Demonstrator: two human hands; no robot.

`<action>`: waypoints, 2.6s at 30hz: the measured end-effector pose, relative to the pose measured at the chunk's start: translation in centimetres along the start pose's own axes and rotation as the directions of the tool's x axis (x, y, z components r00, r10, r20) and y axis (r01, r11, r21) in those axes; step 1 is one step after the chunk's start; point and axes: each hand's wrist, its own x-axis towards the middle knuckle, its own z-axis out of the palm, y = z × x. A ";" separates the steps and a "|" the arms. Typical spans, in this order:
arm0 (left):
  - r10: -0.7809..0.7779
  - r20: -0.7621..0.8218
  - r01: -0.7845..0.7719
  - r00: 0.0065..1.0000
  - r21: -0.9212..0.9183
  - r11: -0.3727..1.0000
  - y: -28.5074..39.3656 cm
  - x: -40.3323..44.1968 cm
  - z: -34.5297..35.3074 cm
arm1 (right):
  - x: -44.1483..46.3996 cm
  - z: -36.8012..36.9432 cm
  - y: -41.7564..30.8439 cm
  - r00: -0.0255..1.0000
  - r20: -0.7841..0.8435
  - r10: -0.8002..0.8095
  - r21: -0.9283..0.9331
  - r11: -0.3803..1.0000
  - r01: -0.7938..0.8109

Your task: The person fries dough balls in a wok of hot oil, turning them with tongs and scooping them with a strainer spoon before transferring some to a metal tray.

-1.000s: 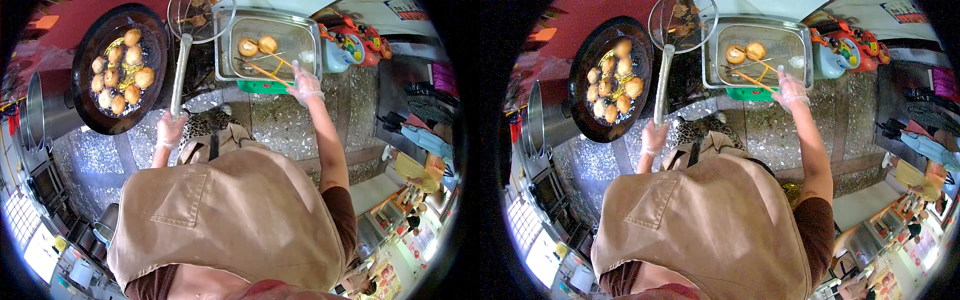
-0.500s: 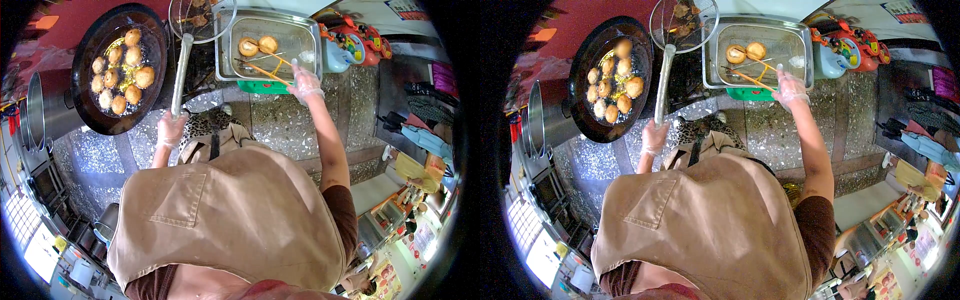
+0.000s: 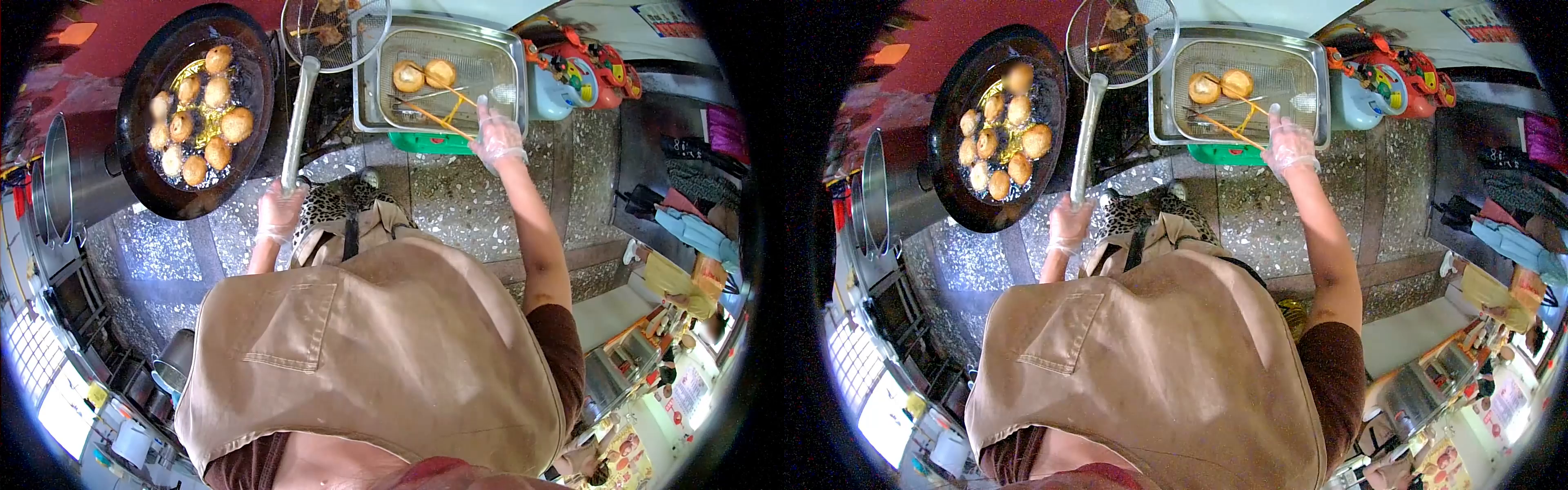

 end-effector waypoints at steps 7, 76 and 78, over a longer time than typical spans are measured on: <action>-0.004 0.019 0.004 1.000 0.003 1.000 0.3 0.0 0.1 | 0.1 -0.1 -0.2 1.000 0.011 0.001 0.016 1.000 -0.002; 0.034 0.066 -0.037 0.997 0.054 0.998 0.4 0.1 0.4 | -0.5 5.5 0.8 0.988 0.027 0.155 0.328 0.932 -0.155; -0.008 0.118 0.006 0.993 0.020 1.000 0.6 0.1 0.4 | -1.0 6.3 0.9 0.986 -0.029 0.162 0.363 0.921 -0.140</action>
